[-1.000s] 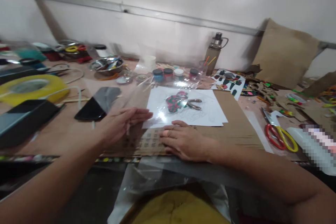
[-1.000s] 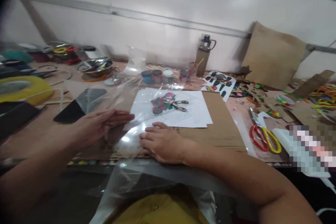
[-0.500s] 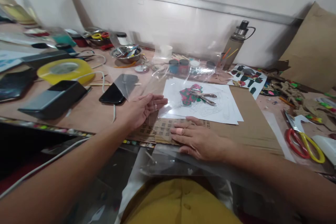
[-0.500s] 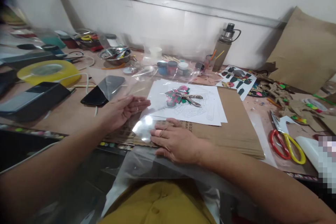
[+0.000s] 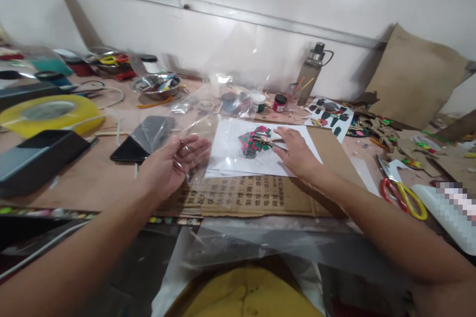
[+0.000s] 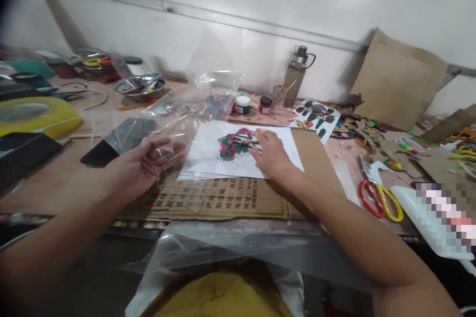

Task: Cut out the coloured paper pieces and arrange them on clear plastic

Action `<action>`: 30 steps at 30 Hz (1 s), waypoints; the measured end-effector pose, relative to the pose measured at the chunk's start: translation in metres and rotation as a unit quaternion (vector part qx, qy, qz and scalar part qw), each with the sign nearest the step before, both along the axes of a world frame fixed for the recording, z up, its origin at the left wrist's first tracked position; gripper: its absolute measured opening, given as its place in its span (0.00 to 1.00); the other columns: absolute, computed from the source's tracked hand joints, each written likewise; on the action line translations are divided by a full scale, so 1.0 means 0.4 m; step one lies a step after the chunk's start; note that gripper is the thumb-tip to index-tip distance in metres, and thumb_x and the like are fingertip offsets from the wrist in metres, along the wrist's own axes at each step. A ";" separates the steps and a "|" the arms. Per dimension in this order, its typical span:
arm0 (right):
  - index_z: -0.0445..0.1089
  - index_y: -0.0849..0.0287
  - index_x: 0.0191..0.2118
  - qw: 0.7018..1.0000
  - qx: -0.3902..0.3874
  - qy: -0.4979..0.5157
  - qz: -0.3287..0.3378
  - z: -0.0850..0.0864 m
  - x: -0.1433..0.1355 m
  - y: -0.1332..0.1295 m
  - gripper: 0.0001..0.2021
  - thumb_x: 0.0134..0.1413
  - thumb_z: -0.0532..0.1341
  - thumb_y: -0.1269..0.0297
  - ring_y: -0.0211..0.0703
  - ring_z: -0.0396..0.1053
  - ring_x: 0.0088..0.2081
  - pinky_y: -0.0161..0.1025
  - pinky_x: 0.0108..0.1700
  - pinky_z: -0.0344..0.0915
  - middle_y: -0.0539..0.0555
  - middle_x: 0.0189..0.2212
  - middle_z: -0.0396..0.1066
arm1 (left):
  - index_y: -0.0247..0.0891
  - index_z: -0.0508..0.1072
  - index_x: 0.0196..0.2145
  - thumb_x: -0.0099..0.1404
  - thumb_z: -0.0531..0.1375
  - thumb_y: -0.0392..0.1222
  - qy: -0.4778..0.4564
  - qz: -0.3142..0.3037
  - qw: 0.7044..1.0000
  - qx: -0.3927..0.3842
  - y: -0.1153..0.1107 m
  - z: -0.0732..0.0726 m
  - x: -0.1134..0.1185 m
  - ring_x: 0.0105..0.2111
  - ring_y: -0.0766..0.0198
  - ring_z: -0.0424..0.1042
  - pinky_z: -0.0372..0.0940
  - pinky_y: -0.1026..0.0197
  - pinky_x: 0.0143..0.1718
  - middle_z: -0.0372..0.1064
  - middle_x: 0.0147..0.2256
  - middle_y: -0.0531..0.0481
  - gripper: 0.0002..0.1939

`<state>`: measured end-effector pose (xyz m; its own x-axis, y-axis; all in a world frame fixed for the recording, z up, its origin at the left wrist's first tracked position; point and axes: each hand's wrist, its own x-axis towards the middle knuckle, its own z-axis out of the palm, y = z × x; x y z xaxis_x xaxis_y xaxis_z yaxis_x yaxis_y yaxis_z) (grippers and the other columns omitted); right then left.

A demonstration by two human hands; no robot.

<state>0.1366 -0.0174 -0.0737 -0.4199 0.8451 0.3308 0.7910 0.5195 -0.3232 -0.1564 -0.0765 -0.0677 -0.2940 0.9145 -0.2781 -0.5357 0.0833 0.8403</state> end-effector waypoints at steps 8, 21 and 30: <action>0.68 0.63 0.57 0.993 -0.047 -0.108 0.012 -0.011 0.014 0.046 0.18 0.64 0.58 0.66 0.55 0.66 0.54 0.52 0.58 0.61 0.65 0.54 0.69 | 0.34 0.75 0.33 0.75 0.47 0.41 -0.005 0.009 1.000 -0.006 0.018 0.006 0.009 0.40 0.57 0.78 0.70 0.45 0.53 0.79 0.35 0.43 0.20; 0.60 0.63 0.65 0.997 0.018 -0.068 -0.010 -0.068 0.031 0.071 0.26 0.62 0.54 0.65 0.61 0.57 0.54 0.58 0.59 0.59 0.67 0.52 0.62 | 0.34 0.75 0.32 0.75 0.48 0.41 0.009 -0.010 1.000 -0.017 0.022 0.003 0.027 0.41 0.58 0.79 0.72 0.52 0.48 0.79 0.36 0.42 0.20; 0.58 0.68 0.66 0.987 -0.013 -0.074 -0.141 -0.032 0.071 0.071 0.28 0.63 0.51 0.62 0.62 0.58 0.59 0.57 0.61 0.57 0.70 0.55 0.63 | 0.32 0.78 0.35 0.74 0.47 0.42 0.040 -0.051 0.998 0.000 0.012 0.002 0.031 0.43 0.56 0.78 0.70 0.53 0.51 0.79 0.39 0.37 0.21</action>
